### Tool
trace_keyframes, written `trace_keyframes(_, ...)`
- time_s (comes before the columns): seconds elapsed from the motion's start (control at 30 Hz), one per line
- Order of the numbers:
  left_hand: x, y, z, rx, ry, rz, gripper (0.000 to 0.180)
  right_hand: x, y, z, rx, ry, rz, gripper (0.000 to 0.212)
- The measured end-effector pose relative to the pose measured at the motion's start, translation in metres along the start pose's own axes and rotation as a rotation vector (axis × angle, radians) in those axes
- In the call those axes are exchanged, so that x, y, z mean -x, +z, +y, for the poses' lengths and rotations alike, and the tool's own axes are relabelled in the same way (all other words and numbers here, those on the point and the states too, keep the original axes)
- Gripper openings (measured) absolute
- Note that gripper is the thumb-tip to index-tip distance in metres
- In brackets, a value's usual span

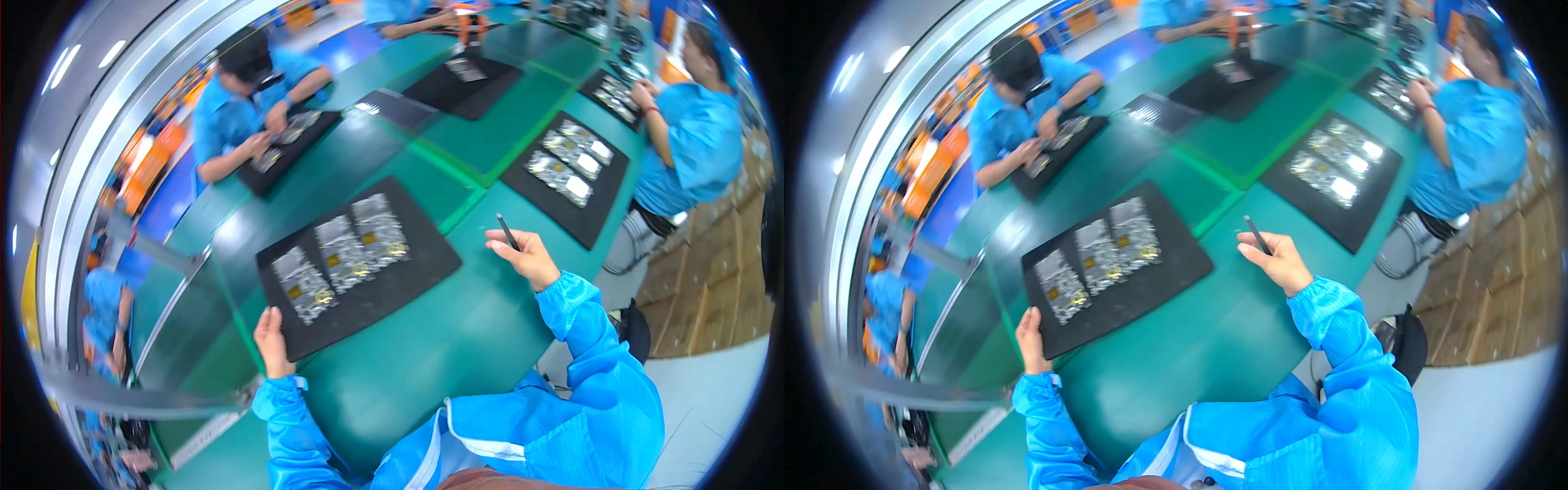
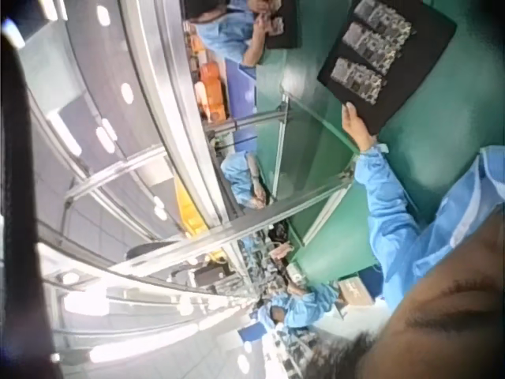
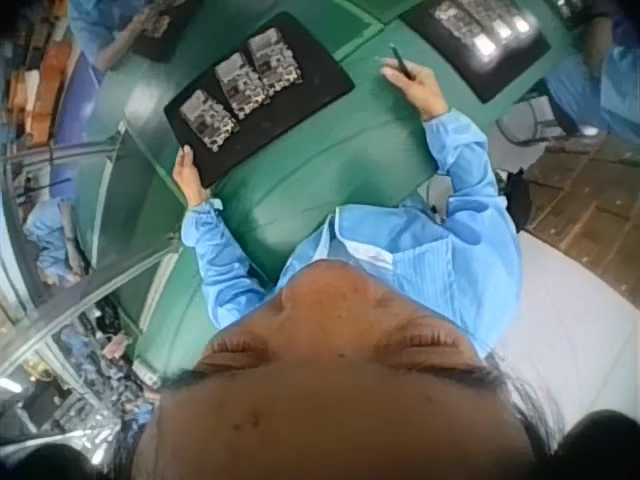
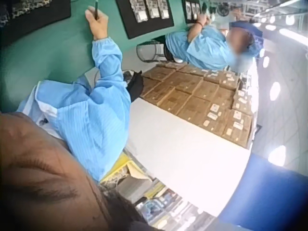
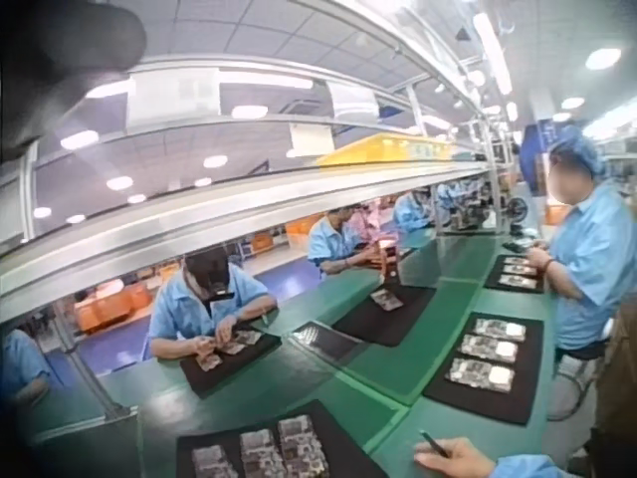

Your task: Assemble electronic components onto circuit boards on a factory production line.

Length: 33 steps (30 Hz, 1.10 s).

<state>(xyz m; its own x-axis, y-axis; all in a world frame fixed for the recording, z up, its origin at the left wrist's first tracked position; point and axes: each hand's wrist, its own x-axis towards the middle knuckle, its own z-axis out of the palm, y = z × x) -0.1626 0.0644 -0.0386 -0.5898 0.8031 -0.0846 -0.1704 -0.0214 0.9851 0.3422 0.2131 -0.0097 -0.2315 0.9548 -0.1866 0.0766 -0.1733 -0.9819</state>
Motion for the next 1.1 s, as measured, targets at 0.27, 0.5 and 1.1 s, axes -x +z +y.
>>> trace_keyframes(0.27,-0.131,0.027,-0.026,-0.597,0.428,0.373,0.045,0.005,-0.169,0.029,0.667,-0.344,0.886,0.049)
trace_keyframes(0.5,-0.02,0.227,0.005,-0.464,0.472,-0.262,0.031,0.017,-0.234,0.052,-0.083,0.096,0.909,0.05)
trace_keyframes(1.1,0.057,0.43,-0.082,0.44,-0.385,-0.679,0.078,0.04,-0.235,0.045,-0.45,0.07,0.47,0.055)
